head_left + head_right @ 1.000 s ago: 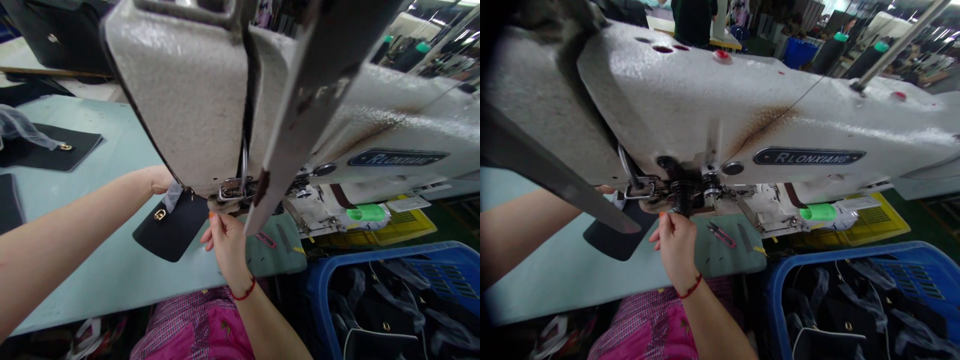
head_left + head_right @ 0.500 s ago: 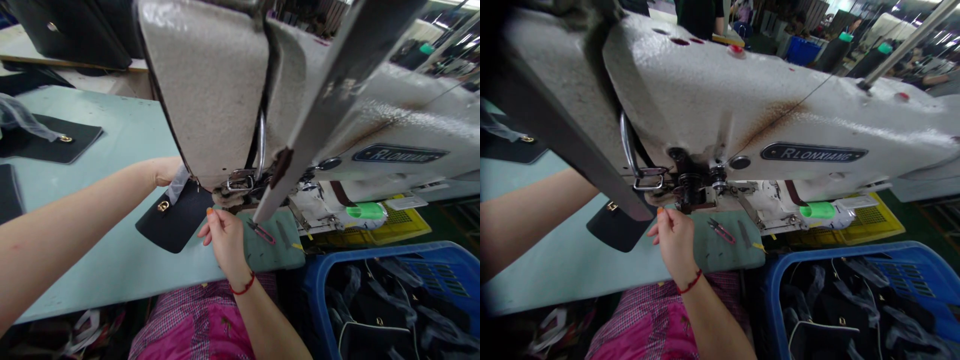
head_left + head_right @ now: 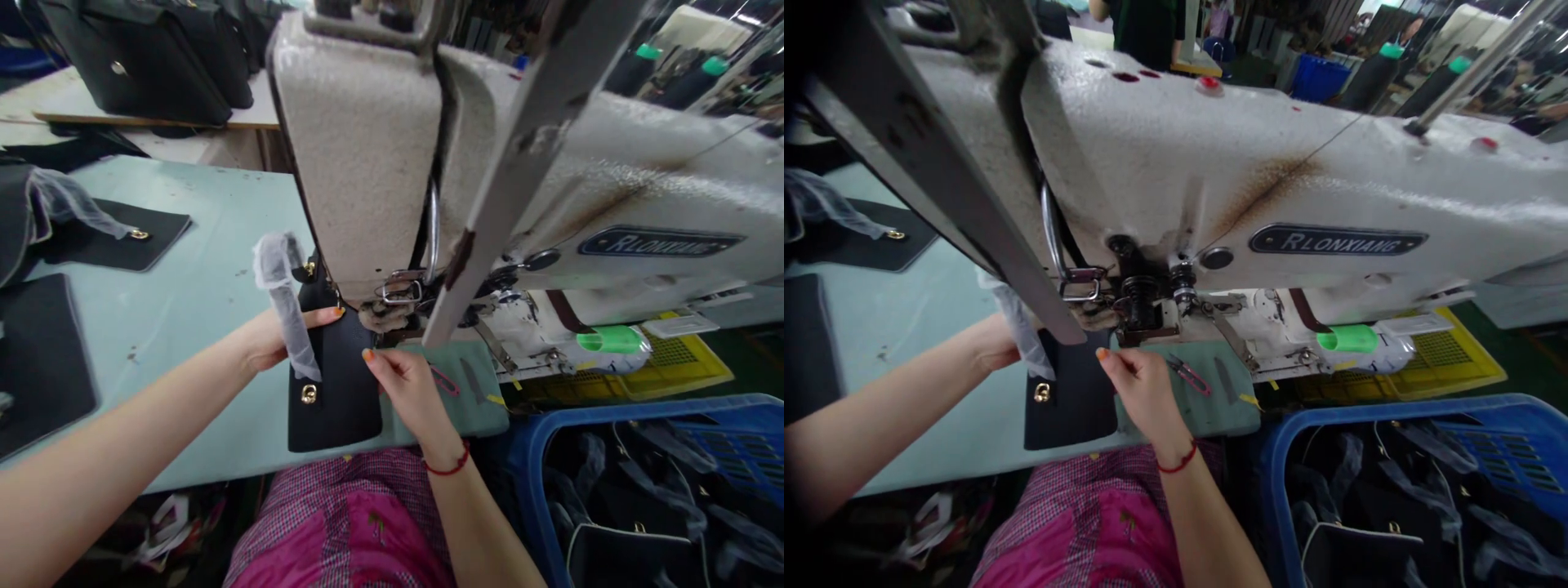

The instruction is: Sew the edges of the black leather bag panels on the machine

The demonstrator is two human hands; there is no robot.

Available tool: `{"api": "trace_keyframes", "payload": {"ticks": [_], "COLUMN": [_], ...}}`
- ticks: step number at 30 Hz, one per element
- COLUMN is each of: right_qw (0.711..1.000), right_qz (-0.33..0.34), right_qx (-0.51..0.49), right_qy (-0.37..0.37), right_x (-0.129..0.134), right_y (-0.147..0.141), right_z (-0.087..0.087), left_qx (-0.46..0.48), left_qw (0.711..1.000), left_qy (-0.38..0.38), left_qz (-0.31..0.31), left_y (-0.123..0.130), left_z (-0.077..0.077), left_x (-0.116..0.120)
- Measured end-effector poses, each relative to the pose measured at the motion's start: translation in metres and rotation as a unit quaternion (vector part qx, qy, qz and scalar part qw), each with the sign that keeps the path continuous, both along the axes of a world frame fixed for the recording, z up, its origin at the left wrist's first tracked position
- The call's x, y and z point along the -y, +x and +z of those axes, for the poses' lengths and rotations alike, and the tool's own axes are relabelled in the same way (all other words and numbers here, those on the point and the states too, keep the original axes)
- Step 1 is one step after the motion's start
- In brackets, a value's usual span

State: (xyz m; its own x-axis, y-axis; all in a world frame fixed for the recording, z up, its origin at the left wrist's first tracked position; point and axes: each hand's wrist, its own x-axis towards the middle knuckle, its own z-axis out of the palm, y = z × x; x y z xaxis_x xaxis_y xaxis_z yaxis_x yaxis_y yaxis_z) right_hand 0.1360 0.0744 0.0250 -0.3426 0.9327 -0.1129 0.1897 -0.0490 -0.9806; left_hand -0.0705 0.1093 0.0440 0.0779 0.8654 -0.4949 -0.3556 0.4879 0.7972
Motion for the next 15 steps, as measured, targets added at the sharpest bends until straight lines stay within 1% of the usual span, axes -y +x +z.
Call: {"api": "trace_keyframes", "payload": {"ticks": [2,4,6,10,15], "right_qw": [1.0,0.999,0.999,1.0,0.999], "right_qz": [0.017,0.024,0.022,0.004,-0.015], "right_qx": [-0.007,-0.006,-0.004,-0.004,-0.01], "right_qy": [-0.026,-0.04,-0.039,-0.022,-0.031], "right_x": [-0.003,-0.004,-0.004,-0.001,0.0], "right_y": [0.008,0.012,0.012,0.007,0.003], "right_z": [0.003,0.005,0.003,-0.001,-0.003], "left_qx": [0.003,0.003,-0.001,-0.002,0.028], "left_qw": [1.0,1.0,1.0,0.999,0.995], "left_qy": [-0.014,-0.024,-0.026,-0.039,-0.091], "left_qz": [-0.01,0.002,0.014,0.02,-0.02], "left_y": [0.0,0.002,0.004,0.003,0.0], "left_z": [-0.009,-0.016,-0.02,-0.02,-0.013], "left_x": [0.005,0.01,0.013,0.011,0.01]}}
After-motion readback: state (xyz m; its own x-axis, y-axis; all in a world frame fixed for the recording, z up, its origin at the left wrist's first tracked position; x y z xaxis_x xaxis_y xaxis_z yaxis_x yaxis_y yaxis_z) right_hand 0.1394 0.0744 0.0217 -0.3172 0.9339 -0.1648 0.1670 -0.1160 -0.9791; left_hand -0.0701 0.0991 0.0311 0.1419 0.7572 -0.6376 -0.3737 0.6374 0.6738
